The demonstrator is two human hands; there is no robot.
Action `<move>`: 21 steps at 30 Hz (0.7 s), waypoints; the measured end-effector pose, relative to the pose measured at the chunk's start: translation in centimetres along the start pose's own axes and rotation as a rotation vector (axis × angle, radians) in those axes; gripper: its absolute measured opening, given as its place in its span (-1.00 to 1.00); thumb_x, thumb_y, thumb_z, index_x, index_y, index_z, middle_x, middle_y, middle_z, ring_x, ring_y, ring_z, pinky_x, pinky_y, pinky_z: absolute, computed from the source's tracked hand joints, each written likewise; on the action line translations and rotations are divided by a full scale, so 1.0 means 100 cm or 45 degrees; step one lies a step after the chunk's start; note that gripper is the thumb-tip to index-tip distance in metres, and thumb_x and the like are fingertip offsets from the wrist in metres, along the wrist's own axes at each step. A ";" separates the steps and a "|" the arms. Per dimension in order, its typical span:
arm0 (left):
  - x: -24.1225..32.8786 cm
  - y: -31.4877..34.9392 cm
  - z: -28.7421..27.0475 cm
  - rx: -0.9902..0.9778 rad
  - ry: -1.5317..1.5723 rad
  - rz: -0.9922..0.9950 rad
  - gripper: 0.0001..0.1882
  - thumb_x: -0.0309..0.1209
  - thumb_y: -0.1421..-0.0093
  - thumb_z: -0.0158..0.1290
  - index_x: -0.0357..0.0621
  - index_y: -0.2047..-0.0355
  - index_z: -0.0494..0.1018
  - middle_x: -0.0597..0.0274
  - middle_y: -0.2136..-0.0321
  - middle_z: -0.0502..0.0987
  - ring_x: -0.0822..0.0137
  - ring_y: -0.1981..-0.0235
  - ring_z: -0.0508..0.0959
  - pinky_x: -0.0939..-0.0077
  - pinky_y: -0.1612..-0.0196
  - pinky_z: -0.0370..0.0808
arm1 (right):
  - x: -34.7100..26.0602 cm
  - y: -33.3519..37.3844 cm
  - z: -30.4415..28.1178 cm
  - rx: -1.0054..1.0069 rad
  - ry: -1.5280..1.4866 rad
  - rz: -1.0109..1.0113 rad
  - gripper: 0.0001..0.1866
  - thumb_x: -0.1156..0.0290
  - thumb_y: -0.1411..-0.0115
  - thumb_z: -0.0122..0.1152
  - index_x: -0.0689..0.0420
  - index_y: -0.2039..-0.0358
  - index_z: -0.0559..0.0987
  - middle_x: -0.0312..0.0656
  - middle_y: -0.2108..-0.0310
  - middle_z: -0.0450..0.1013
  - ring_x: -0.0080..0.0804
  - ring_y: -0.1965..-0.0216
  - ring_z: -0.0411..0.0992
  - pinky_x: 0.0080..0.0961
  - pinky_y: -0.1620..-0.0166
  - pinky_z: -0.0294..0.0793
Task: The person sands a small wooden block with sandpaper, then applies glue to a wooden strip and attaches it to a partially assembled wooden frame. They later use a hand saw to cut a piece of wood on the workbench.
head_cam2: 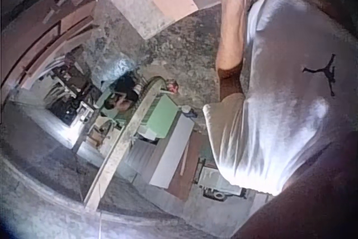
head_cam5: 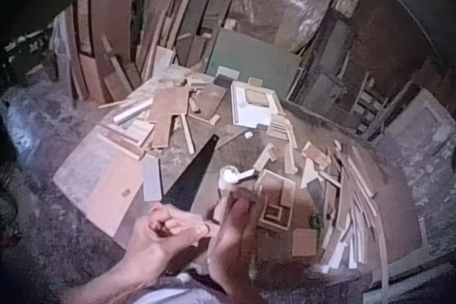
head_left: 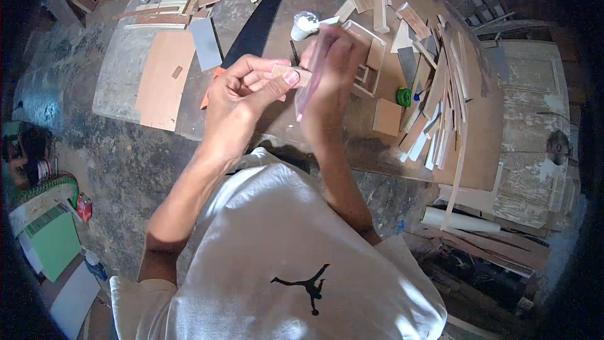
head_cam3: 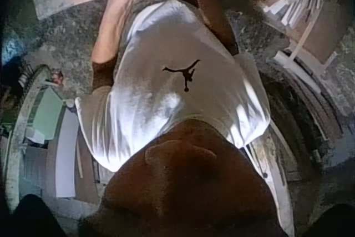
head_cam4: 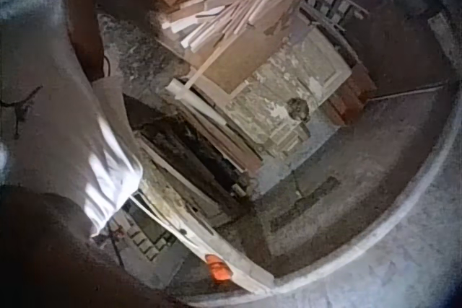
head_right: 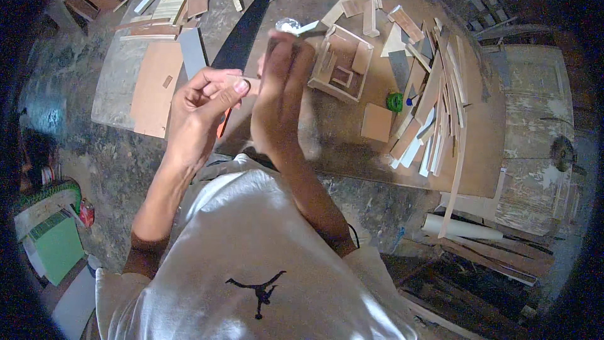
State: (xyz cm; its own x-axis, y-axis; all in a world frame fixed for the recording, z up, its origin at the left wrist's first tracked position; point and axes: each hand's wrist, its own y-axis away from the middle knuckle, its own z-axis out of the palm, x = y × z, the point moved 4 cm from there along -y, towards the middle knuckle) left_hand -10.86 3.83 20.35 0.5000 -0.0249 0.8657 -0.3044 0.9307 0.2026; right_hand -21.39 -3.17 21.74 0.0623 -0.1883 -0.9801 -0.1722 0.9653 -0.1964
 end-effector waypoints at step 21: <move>0.009 0.004 -0.044 -0.027 -0.855 1.396 -0.81 -0.75 -0.03 0.19 -0.32 0.33 0.58 0.00 0.22 0.55 0.19 0.19 0.63 0.38 0.17 0.65 | 0.182 0.042 -0.021 -0.435 0.581 0.556 -0.50 0.16 -0.26 0.20 0.14 -0.11 0.37 0.22 0.05 0.42 0.20 0.02 0.41 -0.11 -0.10 0.35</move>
State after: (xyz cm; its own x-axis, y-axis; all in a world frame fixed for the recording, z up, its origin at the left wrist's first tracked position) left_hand -7.01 5.81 19.23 -0.5086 0.5809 0.6356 -0.2791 0.5871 -0.7599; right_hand -23.07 -2.95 3.02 -0.4868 0.0734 -0.8704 -0.3906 0.8730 0.2920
